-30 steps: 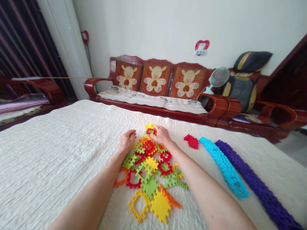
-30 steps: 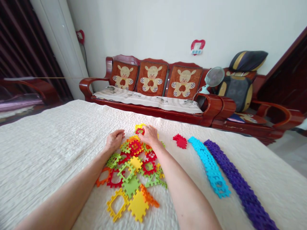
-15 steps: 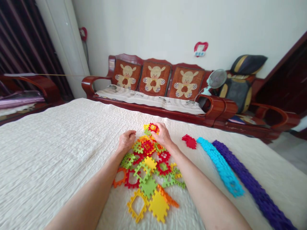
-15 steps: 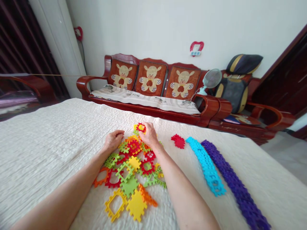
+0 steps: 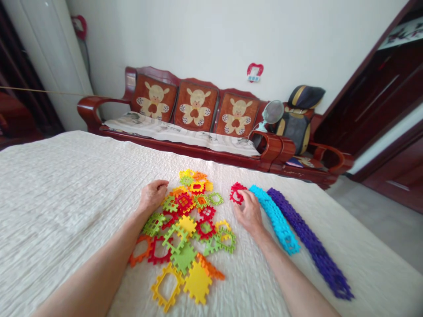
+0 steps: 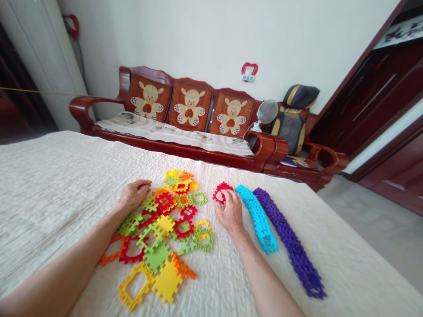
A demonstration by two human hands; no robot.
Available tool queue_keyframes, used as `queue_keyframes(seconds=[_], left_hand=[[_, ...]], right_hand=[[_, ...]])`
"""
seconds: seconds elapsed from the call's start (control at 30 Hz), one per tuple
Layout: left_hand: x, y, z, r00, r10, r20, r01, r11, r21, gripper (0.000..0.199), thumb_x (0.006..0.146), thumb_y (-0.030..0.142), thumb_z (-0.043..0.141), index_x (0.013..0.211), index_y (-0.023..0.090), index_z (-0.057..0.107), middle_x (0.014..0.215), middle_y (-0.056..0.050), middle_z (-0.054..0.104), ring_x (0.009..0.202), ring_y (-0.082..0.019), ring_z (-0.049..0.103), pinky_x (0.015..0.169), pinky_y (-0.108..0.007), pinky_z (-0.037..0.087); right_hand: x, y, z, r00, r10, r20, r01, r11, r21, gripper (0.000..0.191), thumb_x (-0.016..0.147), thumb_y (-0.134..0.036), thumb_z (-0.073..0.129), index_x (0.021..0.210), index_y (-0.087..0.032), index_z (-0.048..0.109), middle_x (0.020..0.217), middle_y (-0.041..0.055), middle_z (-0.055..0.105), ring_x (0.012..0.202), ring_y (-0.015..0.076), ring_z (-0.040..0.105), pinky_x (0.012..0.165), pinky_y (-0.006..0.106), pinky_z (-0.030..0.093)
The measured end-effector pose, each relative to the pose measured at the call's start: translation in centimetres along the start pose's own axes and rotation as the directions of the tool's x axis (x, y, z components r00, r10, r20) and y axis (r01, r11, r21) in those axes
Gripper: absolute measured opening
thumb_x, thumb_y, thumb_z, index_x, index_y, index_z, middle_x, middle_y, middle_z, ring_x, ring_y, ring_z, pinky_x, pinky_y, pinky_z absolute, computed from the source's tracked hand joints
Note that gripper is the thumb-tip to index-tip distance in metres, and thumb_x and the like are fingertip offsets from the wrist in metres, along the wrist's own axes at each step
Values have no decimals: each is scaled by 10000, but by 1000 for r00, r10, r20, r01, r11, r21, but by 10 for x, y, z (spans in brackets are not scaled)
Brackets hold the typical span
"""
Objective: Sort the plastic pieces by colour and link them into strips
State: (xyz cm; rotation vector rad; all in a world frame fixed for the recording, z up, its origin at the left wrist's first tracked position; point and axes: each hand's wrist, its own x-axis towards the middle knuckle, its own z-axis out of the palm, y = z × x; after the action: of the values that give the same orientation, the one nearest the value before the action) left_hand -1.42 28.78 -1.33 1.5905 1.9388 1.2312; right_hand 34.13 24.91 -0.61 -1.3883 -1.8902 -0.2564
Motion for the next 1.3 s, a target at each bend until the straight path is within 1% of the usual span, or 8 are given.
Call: queue_keyframes(seconds=[0.13, 0.4, 0.63, 0.77, 0.9, 1.07, 1.2, 1.3], left_hand=[[2, -5, 2, 1000, 1, 5, -1, 1000, 8, 312, 731, 297, 508, 939, 232, 732, 792, -13, 745, 811, -196, 683, 753, -256, 529], [2, -7, 2, 1000, -4, 4, 4, 1000, 27, 315, 723, 308, 503, 930, 244, 732, 797, -3, 746, 780, -194, 681, 740, -254, 527], [2, -6, 1, 1000, -9, 10, 9, 1000, 29, 322, 733, 299, 498, 943, 219, 729, 850, -21, 750, 817, -198, 683, 761, -258, 526], [1, -1, 0, 1000, 21, 12, -22, 999, 29, 315, 749, 278, 490, 938, 212, 732, 880, -23, 751, 839, -189, 684, 789, -255, 524], [-1, 2, -1, 1000, 29, -2, -28, 999, 40, 305, 760, 251, 486, 927, 217, 739, 904, -17, 752, 843, -174, 684, 808, -244, 519], [0, 1, 0, 1000, 7, -10, -6, 999, 48, 293, 775, 245, 502, 935, 231, 747, 877, -4, 752, 840, -173, 686, 825, -244, 517], [1, -2, 1, 1000, 17, -8, -17, 998, 56, 297, 780, 235, 503, 947, 227, 749, 875, -6, 752, 844, -172, 686, 839, -243, 515], [1, -1, 1, 1000, 20, -5, -20, 999, 47, 300, 785, 236, 499, 953, 218, 747, 878, -11, 753, 853, -177, 687, 840, -247, 517]], right_hand=[[3, 15, -1, 997, 56, -60, -59, 997, -49, 436, 790, -247, 500, 1213, -153, 540, 1203, 156, 565, 1162, 284, 503, 1030, 487, 405], [4, 29, 4, 996, 87, -30, -88, 996, -35, 450, 789, -208, 485, 1229, -120, 521, 1258, 172, 534, 1213, 271, 475, 1056, 464, 400], [3, 25, 3, 1000, -9, 13, 10, 997, -80, 412, 753, -174, 494, 1157, -152, 573, 1252, 145, 559, 1193, 273, 493, 1054, 474, 398], [3, 24, 3, 999, -42, -8, 41, 995, -87, 381, 760, -186, 492, 1124, -149, 596, 1243, 163, 567, 1185, 292, 504, 1041, 494, 407], [2, 12, 2, 996, -85, 0, 85, 996, -13, 388, 768, -166, 467, 1130, -173, 608, 1231, 141, 591, 1198, 278, 513, 1057, 485, 399], [-2, -12, 3, 990, -117, 81, 99, 975, 198, 354, 799, -166, 438, 1095, -207, 627, 1176, 96, 639, 1142, 230, 570, 1025, 423, 437], [-2, -31, 6, 978, -65, 200, -7, 941, 339, 257, 798, -222, 475, 979, -201, 657, 1053, 82, 689, 1024, 215, 630, 943, 378, 482], [2, -48, 6, 952, -13, 306, -98, 934, 345, 232, 770, -270, 541, 954, -205, 666, 1009, 69, 700, 977, 215, 641, 906, 365, 486]])
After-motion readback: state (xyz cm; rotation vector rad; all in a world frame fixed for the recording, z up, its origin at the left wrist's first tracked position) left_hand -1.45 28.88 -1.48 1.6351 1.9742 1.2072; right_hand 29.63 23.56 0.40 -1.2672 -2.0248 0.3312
